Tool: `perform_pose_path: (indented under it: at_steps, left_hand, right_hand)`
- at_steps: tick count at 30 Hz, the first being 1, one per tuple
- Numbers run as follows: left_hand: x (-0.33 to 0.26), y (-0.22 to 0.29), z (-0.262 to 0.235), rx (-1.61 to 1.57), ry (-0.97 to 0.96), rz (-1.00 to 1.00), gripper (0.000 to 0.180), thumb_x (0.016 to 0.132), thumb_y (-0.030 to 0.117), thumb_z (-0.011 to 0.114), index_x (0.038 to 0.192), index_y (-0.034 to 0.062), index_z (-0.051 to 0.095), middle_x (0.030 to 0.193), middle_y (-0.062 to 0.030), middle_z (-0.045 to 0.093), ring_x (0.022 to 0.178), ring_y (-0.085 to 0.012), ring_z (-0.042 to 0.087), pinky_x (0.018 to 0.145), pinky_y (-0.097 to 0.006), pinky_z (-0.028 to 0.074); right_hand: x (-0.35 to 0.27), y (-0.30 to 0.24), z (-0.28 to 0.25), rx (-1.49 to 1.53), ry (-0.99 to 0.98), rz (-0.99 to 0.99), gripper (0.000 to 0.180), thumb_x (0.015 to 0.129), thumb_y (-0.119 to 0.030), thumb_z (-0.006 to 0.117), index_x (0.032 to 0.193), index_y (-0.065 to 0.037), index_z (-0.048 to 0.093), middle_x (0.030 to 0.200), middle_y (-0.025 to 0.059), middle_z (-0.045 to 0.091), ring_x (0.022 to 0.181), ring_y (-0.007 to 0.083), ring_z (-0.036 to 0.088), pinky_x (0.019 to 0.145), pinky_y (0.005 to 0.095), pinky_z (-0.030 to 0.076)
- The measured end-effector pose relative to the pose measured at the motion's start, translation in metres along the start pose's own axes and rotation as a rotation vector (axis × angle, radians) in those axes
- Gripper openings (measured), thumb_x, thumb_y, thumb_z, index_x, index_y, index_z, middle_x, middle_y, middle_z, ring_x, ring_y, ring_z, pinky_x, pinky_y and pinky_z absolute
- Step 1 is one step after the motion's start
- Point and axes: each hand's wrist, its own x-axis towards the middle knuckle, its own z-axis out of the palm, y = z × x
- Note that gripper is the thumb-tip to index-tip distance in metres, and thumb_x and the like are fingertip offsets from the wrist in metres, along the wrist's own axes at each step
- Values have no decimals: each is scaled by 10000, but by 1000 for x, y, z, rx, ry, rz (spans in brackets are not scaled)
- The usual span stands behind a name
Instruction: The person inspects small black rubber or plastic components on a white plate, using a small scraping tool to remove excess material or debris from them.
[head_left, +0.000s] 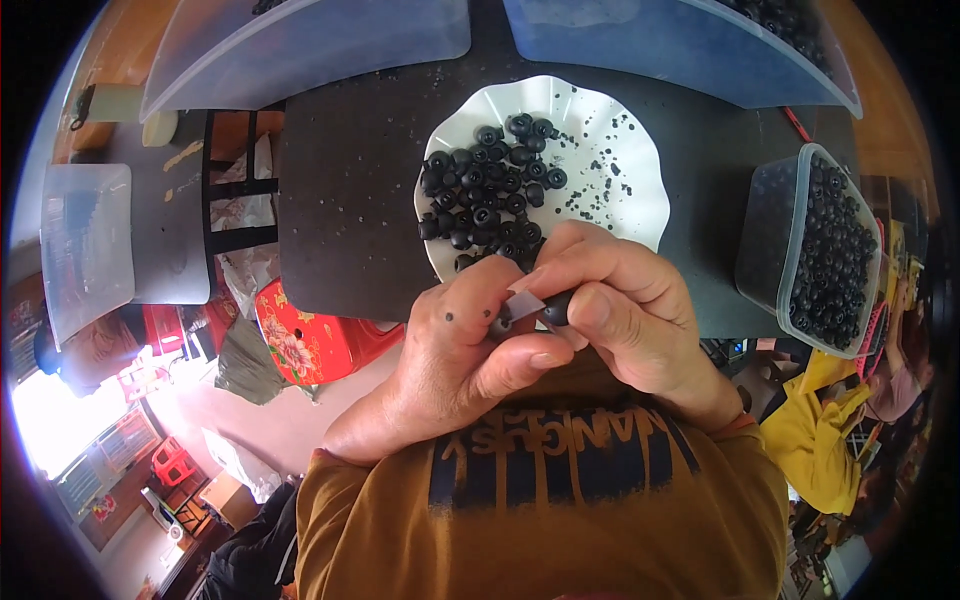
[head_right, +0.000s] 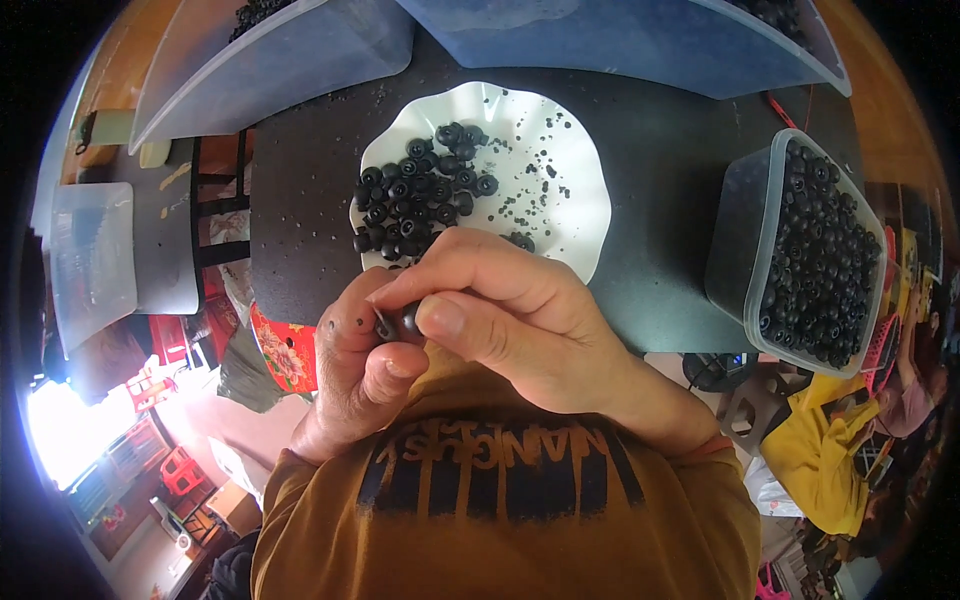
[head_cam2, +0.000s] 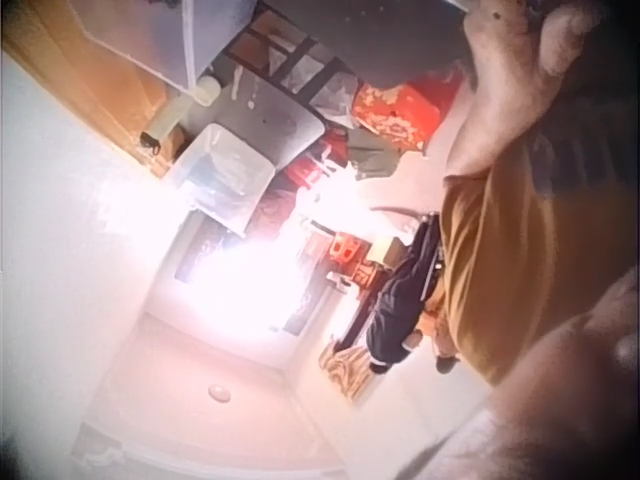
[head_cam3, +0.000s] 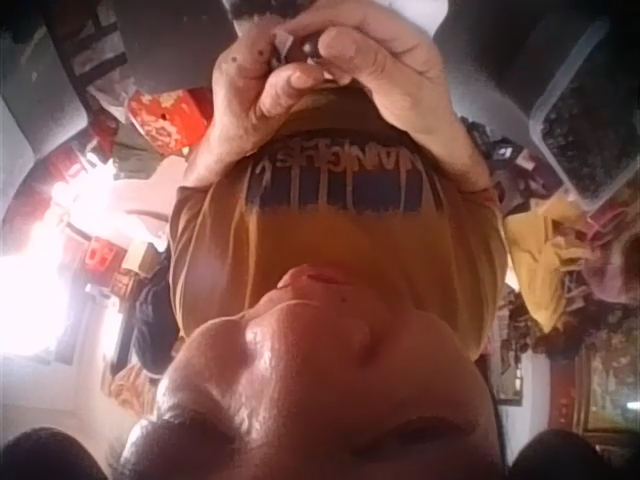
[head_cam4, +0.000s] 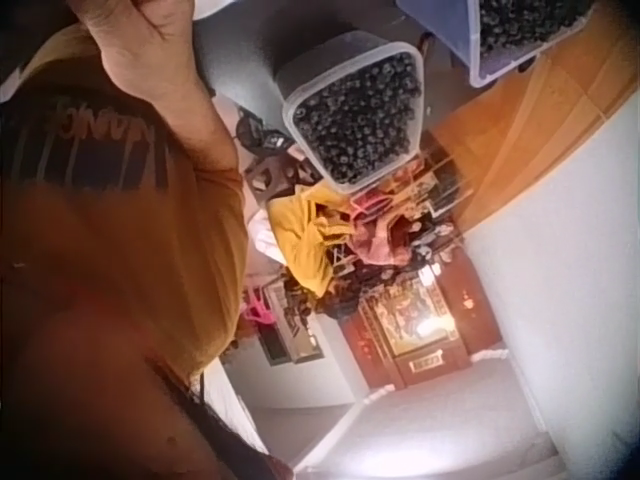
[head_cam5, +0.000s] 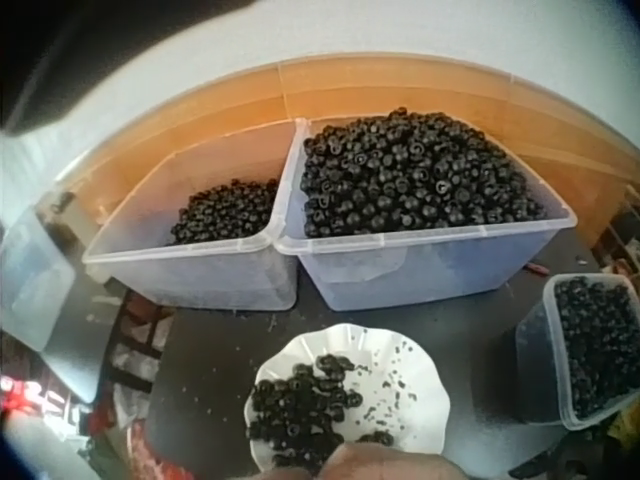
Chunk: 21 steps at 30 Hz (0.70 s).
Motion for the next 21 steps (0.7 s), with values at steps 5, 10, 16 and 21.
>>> perform_pose_path:
  at_steps: [5,10,16,21]
  left_hand:
    - [3,6,4,-14,14,-16,469,769,453,637,794,8,491,657,-97,553,560,-172,556,487,-275,423]
    - [3,1,3,204,27,37,492,740,489,636,780,18,500,647,-98,528,548,-238,555,476,-304,428]
    - [0,-5,4,269,49,63,502,730,508,627,772,24,501,633,-96,514,530,-256,535,467,-318,424]
    - [1,-3,6,316,57,72,506,728,520,612,763,29,498,624,-91,499,519,-260,519,459,-327,416]
  right_hand:
    - [0,1,4,53,22,-28,208,907,-132,501,1047,13,556,925,42,525,861,86,505,751,204,396]
    - [-4,6,3,201,70,8,174,908,-117,502,1041,-6,512,956,22,535,802,29,498,655,142,397]
    - [-6,11,1,162,61,25,160,908,-118,502,1006,4,533,924,20,548,819,25,510,672,141,411]
    - [-4,15,4,115,80,-46,153,912,-107,491,997,12,535,942,34,553,838,50,530,729,168,426]
